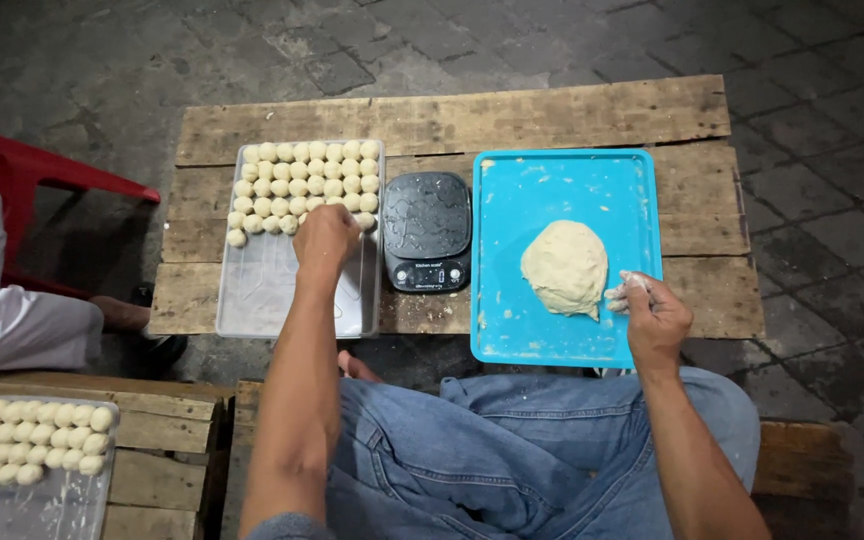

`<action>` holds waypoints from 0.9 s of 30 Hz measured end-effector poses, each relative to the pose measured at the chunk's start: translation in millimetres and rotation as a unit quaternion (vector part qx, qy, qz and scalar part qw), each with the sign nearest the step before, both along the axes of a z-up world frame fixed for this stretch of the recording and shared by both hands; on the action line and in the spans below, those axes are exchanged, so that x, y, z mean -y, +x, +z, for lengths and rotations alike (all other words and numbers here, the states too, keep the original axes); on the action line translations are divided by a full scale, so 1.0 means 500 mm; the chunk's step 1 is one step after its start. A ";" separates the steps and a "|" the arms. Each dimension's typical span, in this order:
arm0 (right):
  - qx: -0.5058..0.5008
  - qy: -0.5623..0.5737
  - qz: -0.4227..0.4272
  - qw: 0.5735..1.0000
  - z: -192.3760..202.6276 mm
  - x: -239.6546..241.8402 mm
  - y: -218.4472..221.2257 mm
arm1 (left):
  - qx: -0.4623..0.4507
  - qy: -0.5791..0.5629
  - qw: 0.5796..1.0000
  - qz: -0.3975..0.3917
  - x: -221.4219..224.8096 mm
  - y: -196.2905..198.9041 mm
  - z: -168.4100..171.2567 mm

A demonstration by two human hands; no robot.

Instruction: Weighing small portions of dough on a digital scale and rolling them into balls by hand.

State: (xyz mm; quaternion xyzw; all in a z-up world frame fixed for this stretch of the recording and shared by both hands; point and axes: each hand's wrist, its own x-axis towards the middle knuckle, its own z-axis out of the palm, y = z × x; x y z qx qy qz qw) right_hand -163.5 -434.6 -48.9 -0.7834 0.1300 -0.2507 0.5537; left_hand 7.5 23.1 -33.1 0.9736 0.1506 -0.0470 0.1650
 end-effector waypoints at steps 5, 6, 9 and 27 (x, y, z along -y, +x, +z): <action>-0.008 -0.021 -0.010 1.000 -0.010 0.000 0.003 | -0.017 0.023 0.999 -0.041 0.011 -0.007 0.019; -0.009 -0.024 -0.016 1.000 -0.014 0.004 0.010 | -0.018 0.020 0.999 -0.047 0.022 -0.015 0.044; 0.006 -0.071 -0.021 0.997 -0.045 0.028 0.025 | -0.007 0.011 0.998 -0.055 0.096 -0.048 0.123; -0.081 -0.320 0.047 0.943 -0.052 -0.026 -0.010 | 0.193 0.039 0.878 -0.436 0.547 -0.395 -0.094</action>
